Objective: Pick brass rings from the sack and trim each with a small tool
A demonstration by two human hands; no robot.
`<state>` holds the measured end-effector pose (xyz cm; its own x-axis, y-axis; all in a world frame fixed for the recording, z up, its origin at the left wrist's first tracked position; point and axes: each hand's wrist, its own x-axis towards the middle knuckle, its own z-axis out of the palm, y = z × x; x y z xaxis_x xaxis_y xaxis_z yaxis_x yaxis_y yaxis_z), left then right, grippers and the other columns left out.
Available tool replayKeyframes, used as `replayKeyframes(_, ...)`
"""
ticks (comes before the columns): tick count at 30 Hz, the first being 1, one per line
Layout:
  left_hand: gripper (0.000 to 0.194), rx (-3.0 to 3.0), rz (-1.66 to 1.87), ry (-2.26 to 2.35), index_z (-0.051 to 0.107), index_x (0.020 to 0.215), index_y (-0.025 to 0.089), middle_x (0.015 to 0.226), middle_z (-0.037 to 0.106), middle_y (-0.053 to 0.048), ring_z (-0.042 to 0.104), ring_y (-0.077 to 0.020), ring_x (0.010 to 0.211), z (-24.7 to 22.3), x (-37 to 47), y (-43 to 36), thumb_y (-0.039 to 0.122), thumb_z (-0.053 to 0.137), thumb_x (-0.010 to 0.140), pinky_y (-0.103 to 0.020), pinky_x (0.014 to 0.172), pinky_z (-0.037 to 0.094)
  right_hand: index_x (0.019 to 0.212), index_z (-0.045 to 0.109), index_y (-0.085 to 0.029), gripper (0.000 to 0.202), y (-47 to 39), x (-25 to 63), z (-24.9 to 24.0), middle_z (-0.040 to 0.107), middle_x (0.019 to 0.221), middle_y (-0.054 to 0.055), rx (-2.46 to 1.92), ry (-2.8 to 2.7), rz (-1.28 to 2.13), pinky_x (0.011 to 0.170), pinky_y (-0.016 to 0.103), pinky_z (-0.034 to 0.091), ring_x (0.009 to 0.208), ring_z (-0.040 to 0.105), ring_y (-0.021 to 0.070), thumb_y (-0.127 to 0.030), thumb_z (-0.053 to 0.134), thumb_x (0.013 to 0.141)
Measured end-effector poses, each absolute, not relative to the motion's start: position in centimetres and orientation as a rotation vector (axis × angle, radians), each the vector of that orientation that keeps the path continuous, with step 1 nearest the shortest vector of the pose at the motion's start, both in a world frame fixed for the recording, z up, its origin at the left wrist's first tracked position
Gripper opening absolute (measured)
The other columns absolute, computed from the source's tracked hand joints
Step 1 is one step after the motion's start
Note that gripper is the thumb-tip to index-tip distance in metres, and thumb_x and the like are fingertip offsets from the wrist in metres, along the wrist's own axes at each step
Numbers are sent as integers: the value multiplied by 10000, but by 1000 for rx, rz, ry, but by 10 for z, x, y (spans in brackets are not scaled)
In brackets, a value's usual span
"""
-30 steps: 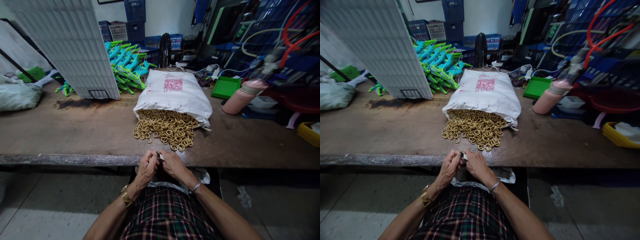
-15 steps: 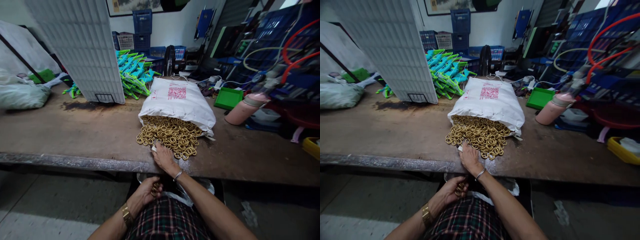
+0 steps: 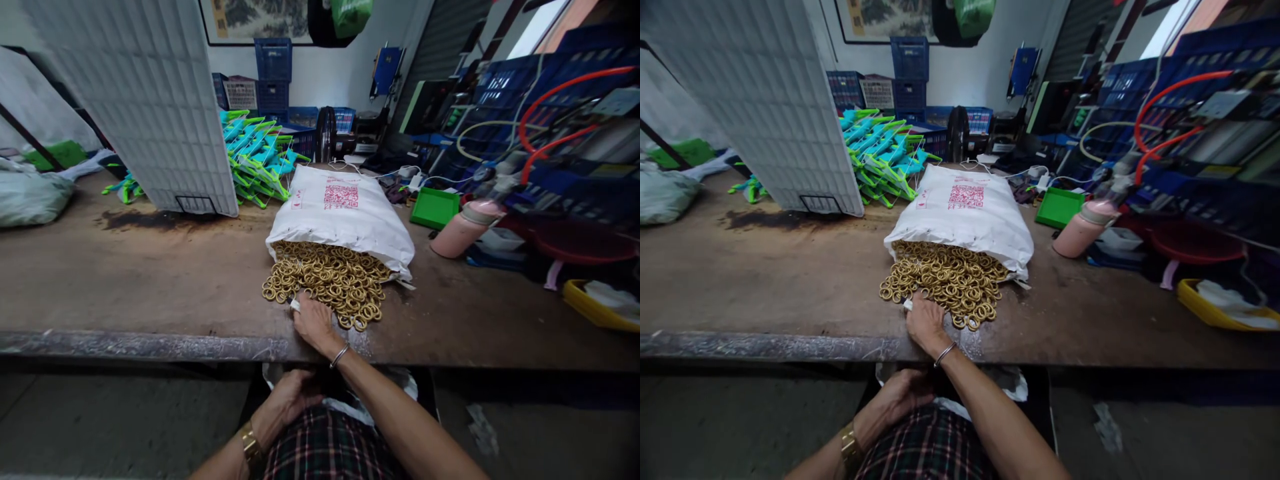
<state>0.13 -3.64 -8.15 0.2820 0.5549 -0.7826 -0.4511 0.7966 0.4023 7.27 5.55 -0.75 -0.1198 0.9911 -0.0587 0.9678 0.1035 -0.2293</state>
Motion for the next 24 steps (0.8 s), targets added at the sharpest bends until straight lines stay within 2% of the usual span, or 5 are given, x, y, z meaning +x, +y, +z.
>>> replayKeyframes(5,181,432,630,962,592,736,112,668,560,-15,510,-108,605,-59,-6,-47,217,663,606,-253,628,396,992,492,-171,220,53,78,-9,650,816,85,-1977,-2307,329,618,271,368,764,618,208,-244,388,812)
replayKeyframes(11,252,568,690,960,605,761,104,728,584,-51,540,-113,608,-26,-22,-48,336,631,667,-214,528,398,990,497,-192,203,53,89,-13,650,819,62,-1924,-2295,342,605,249,336,764,611,184,-239,395,821)
replayKeyframes(14,256,568,718,1006,594,703,96,683,566,-40,529,-96,565,-25,-26,-47,348,623,671,-196,487,394,1007,496,-209,207,55,89,-11,649,834,48,-1860,-2283,378,604,242,324,768,609,171,-268,389,840)
replayKeyframes(20,266,560,706,993,575,713,106,711,583,-42,536,-89,527,-27,-26,-49,359,632,656,-178,420,384,1003,491,-207,228,54,72,-8,639,886,58,-1793,-2321,399,643,249,326,813,594,175,-350,398,851)
replayKeyframes(24,280,580,749,987,558,705,111,693,588,-41,532,-84,501,-14,-30,-50,375,636,659,-170,392,377,1011,474,-208,210,54,63,-7,637,906,58,-1793,-2369,375,663,259,335,825,593,184,-312,418,838)
